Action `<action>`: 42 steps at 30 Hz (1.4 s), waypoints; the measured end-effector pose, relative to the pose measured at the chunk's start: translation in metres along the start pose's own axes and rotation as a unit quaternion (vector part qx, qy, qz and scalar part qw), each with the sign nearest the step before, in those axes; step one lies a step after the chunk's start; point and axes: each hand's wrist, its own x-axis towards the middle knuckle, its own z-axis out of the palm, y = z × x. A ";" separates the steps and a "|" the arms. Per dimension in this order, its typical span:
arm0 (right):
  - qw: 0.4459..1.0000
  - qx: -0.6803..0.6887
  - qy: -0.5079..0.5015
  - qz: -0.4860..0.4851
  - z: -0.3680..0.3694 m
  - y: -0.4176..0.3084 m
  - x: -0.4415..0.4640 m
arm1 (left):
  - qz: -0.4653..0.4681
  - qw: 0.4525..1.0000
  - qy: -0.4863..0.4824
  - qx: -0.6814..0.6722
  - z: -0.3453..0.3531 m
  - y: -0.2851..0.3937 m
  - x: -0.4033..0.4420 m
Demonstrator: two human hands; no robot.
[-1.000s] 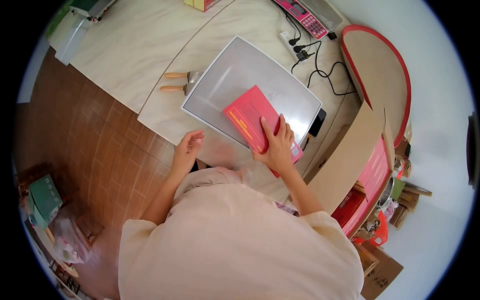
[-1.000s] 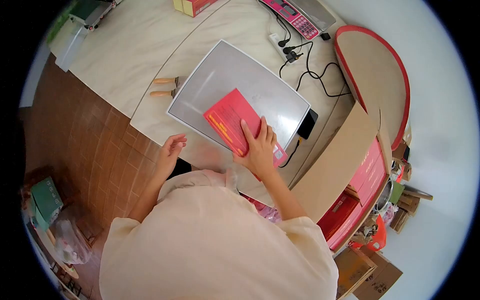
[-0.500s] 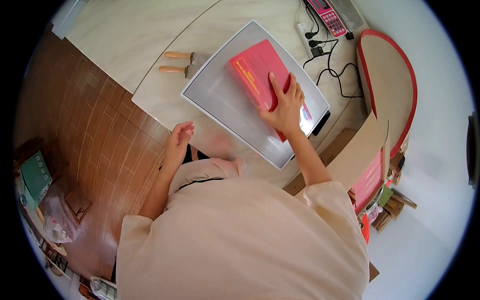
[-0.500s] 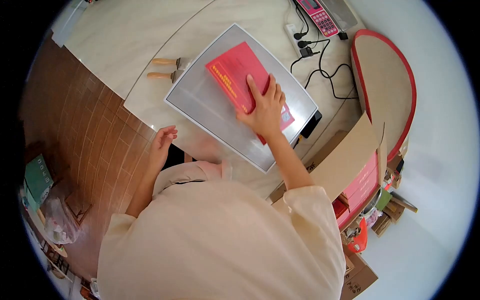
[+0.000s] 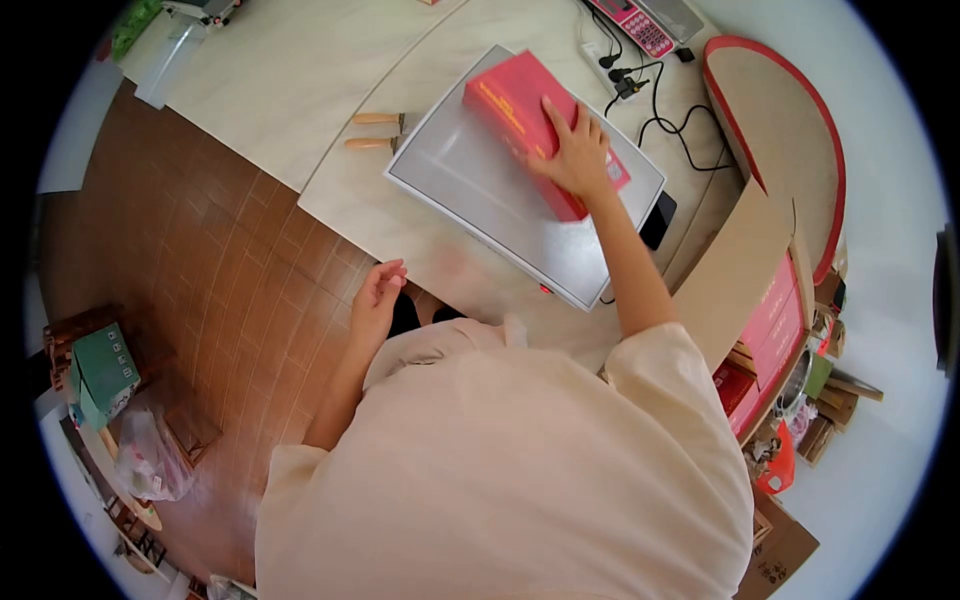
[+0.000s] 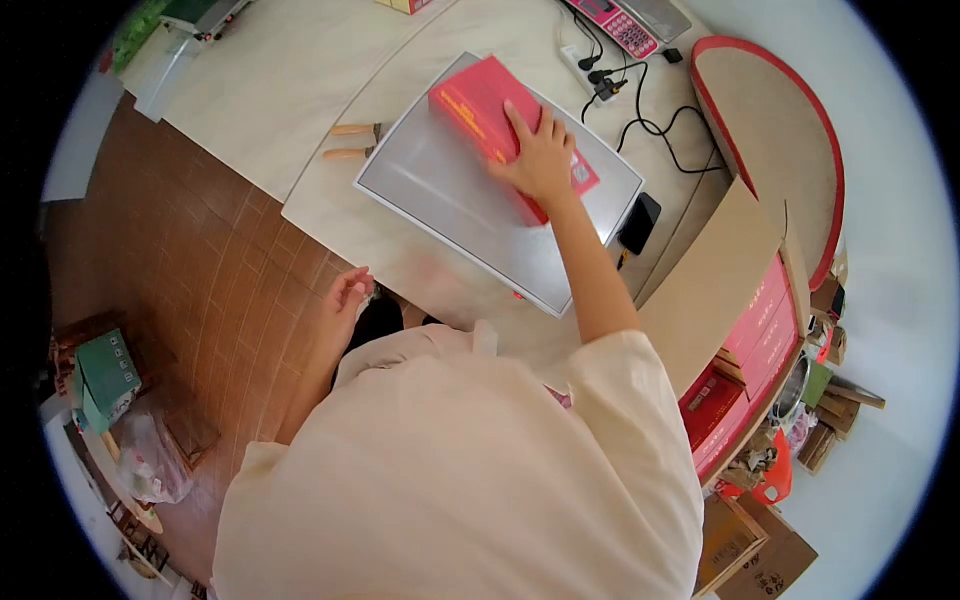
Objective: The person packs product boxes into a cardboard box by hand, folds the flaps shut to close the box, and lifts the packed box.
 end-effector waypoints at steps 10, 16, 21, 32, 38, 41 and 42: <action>0.997 0.037 -0.035 0.049 -0.065 -0.085 -0.154 | 0.048 0.996 -0.074 -0.011 -0.019 0.017 0.017; 0.589 0.731 -0.064 0.340 -0.100 -0.121 -0.190 | 0.032 0.984 -0.176 0.012 -0.028 0.052 0.041; 0.239 0.942 0.137 0.193 -0.063 -0.133 -0.213 | 0.006 0.943 -0.333 -0.017 0.016 0.102 0.034; 0.282 0.858 0.258 0.342 -0.096 -0.172 -0.247 | -0.055 0.858 -0.509 -0.024 0.074 0.130 0.012; 0.305 0.798 0.322 0.408 -0.176 -0.183 -0.281 | -0.030 0.833 -0.553 -0.012 0.123 0.133 -0.019; 0.411 0.715 0.358 0.437 -0.193 -0.179 -0.302 | -0.036 0.811 -0.583 -0.027 0.151 0.125 -0.033; 0.482 0.679 0.354 0.427 -0.197 -0.175 -0.311 | -0.042 0.802 -0.596 -0.011 0.160 0.123 -0.038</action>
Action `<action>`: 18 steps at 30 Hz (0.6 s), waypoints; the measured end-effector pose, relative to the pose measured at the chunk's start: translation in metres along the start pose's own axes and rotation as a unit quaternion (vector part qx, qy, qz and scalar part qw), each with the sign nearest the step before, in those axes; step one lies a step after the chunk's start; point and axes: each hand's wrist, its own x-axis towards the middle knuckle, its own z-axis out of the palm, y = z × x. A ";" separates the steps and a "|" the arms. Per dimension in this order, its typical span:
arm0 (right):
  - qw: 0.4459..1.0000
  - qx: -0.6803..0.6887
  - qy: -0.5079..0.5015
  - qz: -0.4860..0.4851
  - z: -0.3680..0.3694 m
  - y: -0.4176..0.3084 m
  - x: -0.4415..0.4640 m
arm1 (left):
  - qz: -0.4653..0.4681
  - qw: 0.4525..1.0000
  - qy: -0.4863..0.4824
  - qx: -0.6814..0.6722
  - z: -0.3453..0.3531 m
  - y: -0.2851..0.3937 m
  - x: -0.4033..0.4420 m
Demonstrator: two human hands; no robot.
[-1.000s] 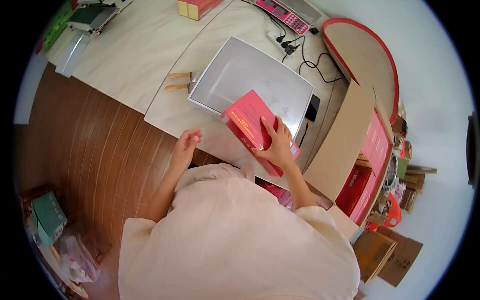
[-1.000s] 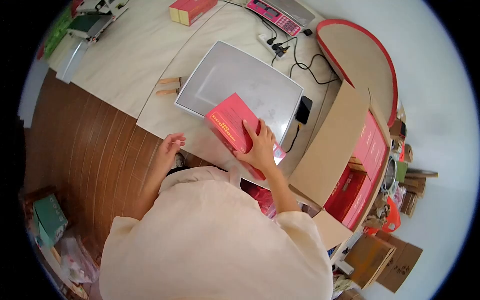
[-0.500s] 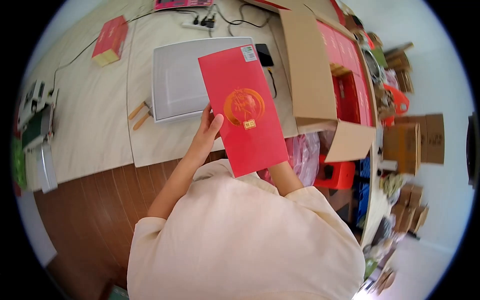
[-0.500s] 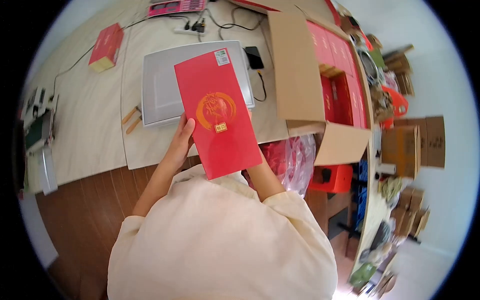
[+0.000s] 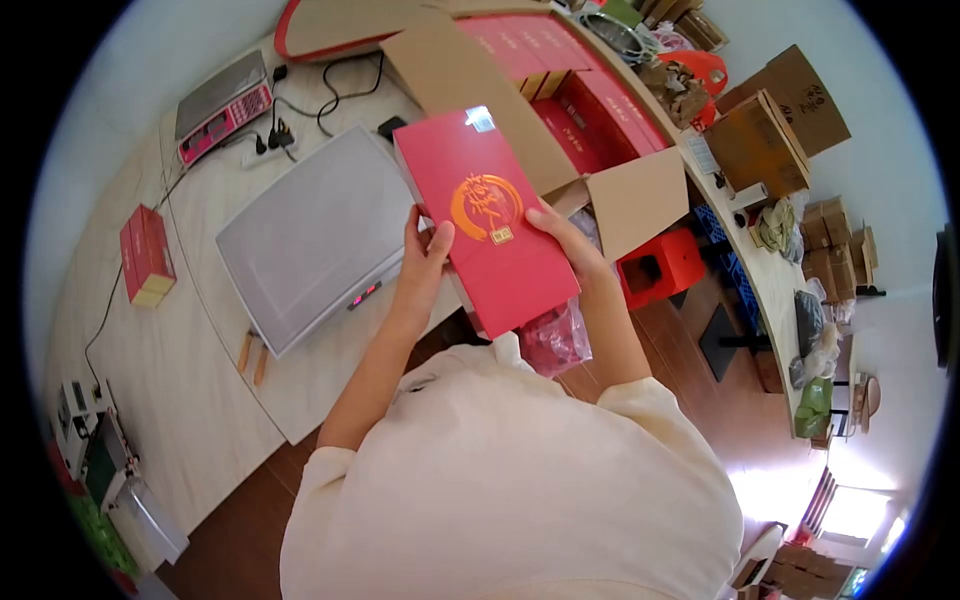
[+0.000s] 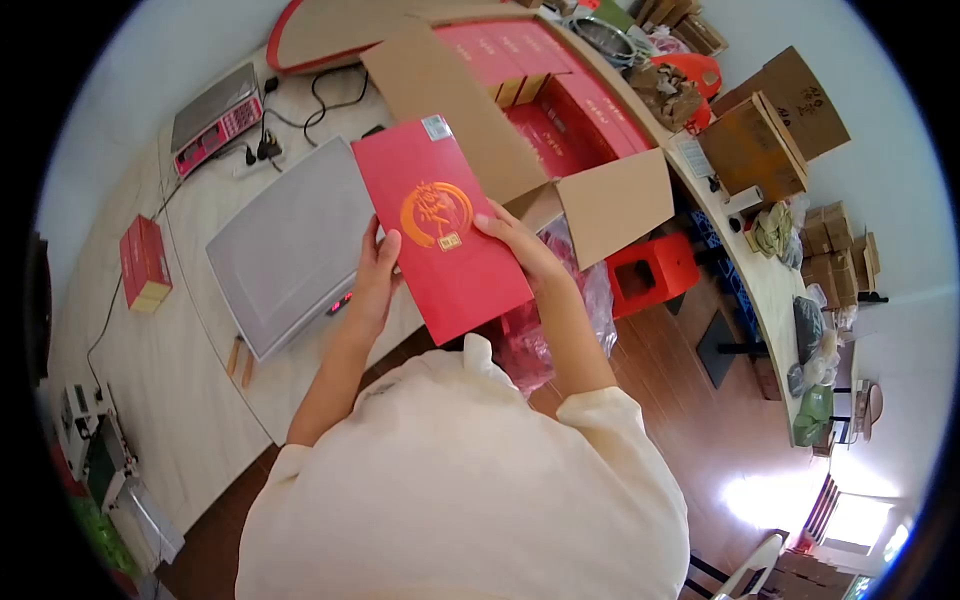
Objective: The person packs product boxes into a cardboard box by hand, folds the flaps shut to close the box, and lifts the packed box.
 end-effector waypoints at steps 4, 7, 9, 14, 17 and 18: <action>0.999 0.021 -0.017 -0.019 -0.023 -0.034 -0.003 | 0.012 0.999 -0.041 0.026 0.029 0.000 0.023; 0.999 0.017 0.019 -0.021 -0.045 -0.061 0.002 | 0.069 0.994 -0.076 0.034 0.037 -0.006 0.041; 0.994 -0.029 -0.023 -0.104 -0.077 -0.071 0.017 | 0.093 0.986 -0.078 0.116 0.036 -0.004 0.050; 0.934 -0.288 0.115 -0.176 -0.114 -0.145 0.041 | 0.100 0.988 -0.022 0.117 0.027 -0.013 0.064; 0.908 -0.342 0.091 -0.223 -0.147 -0.183 0.078 | 0.064 0.991 0.028 0.117 0.027 -0.017 0.068; 0.827 -0.506 0.148 -0.195 -0.158 -0.195 0.091 | 0.052 0.991 0.044 0.119 0.026 -0.018 0.070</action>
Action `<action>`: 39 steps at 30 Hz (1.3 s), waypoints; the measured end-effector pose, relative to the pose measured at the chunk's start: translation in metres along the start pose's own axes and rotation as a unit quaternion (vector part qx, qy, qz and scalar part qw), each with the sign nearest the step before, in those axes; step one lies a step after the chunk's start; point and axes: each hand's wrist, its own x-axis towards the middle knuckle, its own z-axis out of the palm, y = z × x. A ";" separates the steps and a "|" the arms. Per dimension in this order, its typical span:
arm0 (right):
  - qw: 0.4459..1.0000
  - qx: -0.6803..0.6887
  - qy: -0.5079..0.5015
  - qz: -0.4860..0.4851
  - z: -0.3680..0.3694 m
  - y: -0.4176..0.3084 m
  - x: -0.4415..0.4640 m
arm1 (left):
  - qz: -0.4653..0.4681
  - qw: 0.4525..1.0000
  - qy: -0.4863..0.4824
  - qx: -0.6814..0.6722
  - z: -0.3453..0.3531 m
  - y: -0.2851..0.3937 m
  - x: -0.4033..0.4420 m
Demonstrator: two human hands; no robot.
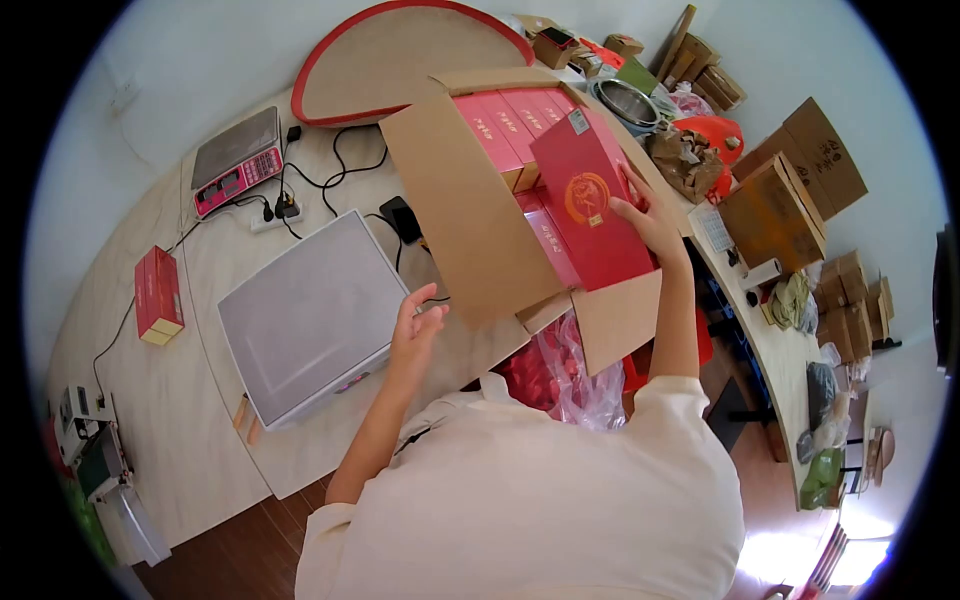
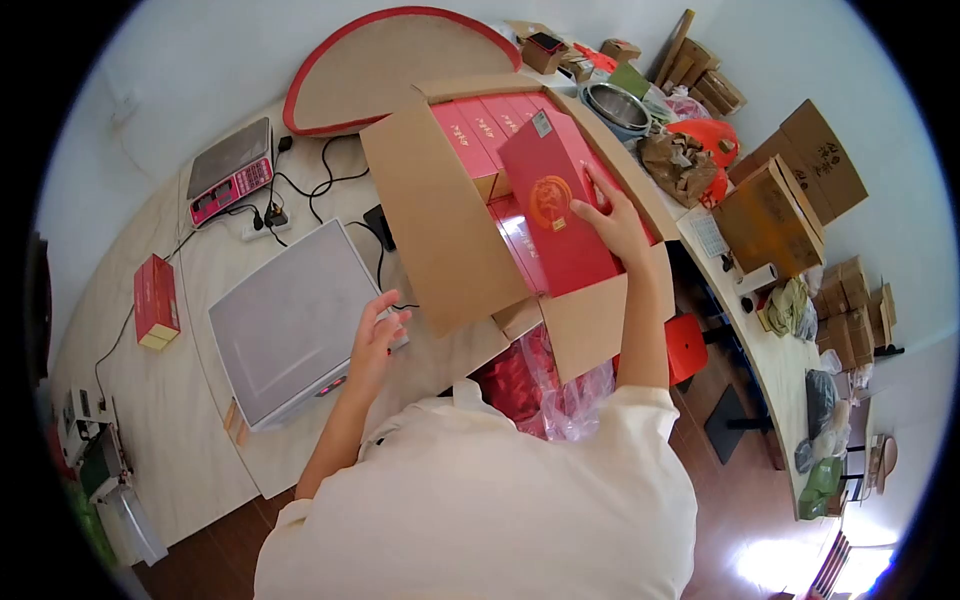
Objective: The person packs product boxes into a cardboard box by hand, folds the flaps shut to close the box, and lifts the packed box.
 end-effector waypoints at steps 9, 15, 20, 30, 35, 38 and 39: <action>0.918 -0.395 0.004 0.016 0.014 0.063 0.083 | -0.036 0.993 0.108 -0.005 -0.006 -0.016 0.018; 0.922 -0.384 0.043 0.009 0.030 0.092 0.076 | -0.084 0.988 0.130 0.014 -0.016 -0.032 0.026; 0.888 -0.442 0.113 -0.055 0.069 0.144 0.052 | -0.116 0.988 0.105 -0.001 -0.017 -0.043 0.024; 0.878 -0.447 0.154 -0.070 0.102 0.140 0.050 | -0.105 0.988 0.112 -0.019 -0.052 -0.027 0.009; 0.929 -0.254 0.167 -0.213 0.194 0.018 0.015 | -0.058 0.961 0.266 -0.044 -0.134 -0.023 -0.028; 0.944 -0.171 0.051 -0.277 0.281 -0.048 0.013 | 0.037 0.946 0.319 -0.042 -0.212 -0.020 -0.036; 0.939 -0.164 0.028 -0.303 0.317 -0.078 0.011 | 0.049 0.921 0.383 -0.044 -0.243 -0.005 -0.060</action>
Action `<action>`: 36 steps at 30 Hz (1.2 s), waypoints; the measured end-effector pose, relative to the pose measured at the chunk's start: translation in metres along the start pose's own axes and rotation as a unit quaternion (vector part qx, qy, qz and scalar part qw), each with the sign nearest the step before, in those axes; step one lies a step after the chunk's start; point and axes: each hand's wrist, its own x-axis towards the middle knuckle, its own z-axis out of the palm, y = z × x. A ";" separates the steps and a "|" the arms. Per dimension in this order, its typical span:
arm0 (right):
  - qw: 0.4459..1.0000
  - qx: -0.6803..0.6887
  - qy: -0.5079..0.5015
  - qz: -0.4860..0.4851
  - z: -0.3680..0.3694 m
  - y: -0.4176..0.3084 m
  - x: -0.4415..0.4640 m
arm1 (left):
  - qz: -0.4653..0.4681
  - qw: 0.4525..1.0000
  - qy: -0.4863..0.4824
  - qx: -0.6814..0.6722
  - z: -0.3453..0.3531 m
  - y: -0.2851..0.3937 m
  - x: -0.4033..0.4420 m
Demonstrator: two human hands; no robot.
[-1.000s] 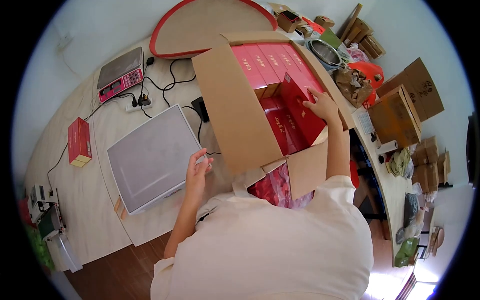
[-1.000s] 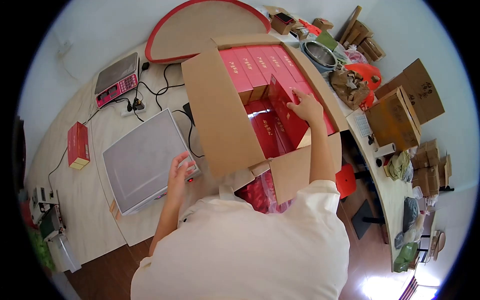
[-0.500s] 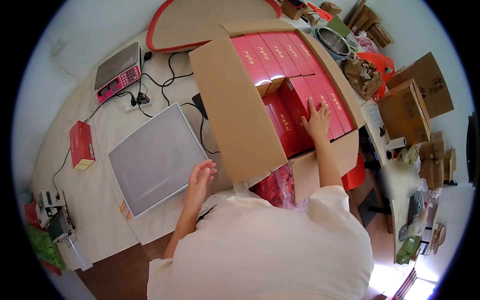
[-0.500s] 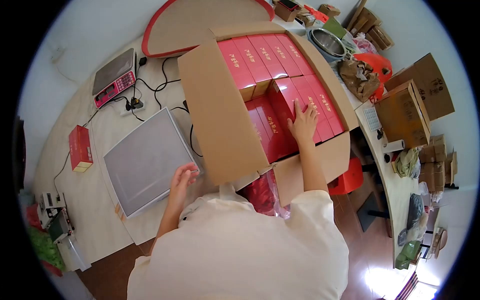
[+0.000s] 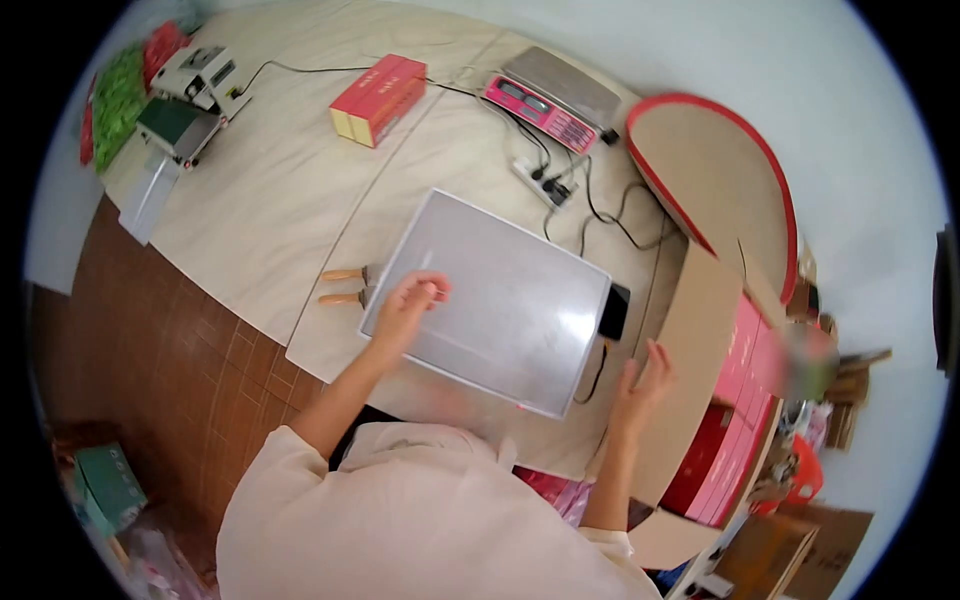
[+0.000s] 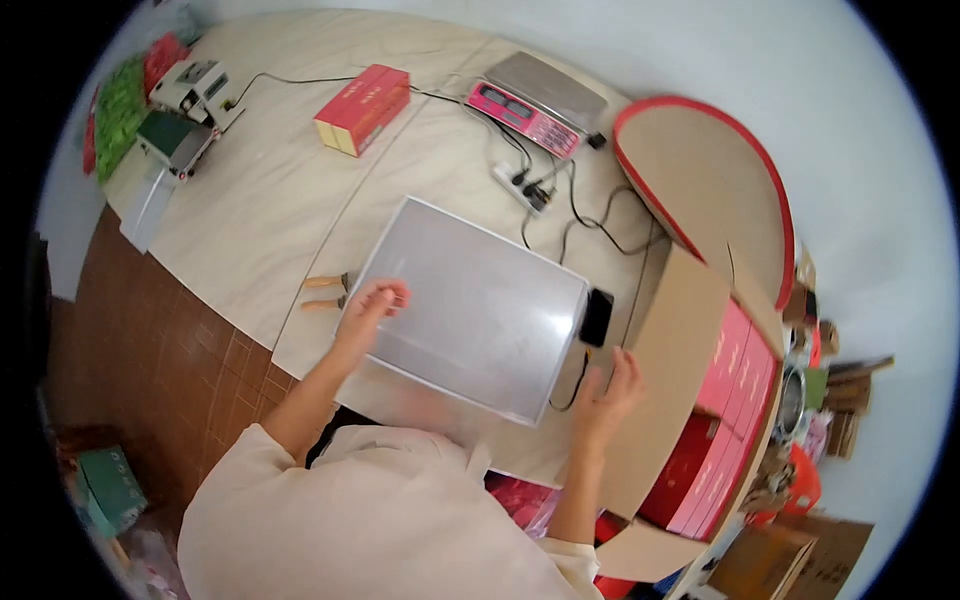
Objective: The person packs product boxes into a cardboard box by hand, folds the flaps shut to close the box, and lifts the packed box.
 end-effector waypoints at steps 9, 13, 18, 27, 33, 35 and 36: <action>0.960 0.184 -0.186 -0.095 0.211 -0.225 0.098 | 0.075 0.984 0.154 0.040 -0.260 0.049 0.141; 0.937 0.234 -0.249 -0.066 0.308 -0.298 0.135 | 0.071 0.985 0.148 0.057 -0.332 0.055 0.227; 0.898 0.289 -0.329 0.046 0.423 -0.358 0.178 | 0.055 0.992 0.090 0.070 -0.373 0.067 0.357; 0.719 0.503 -0.313 0.363 0.610 -0.384 0.233 | -0.154 0.986 -0.063 0.008 -0.383 0.001 0.549; 0.582 0.630 -0.300 0.417 0.629 -0.426 0.237 | -0.199 0.964 -0.125 -0.123 -0.376 -0.024 0.547; 0.559 0.647 -0.320 0.407 0.632 -0.420 0.237 | -0.167 0.975 -0.092 -0.112 -0.367 -0.020 0.534; 0.558 0.648 -0.320 0.408 0.628 -0.420 0.239 | -0.127 0.985 -0.064 -0.103 -0.364 -0.016 0.527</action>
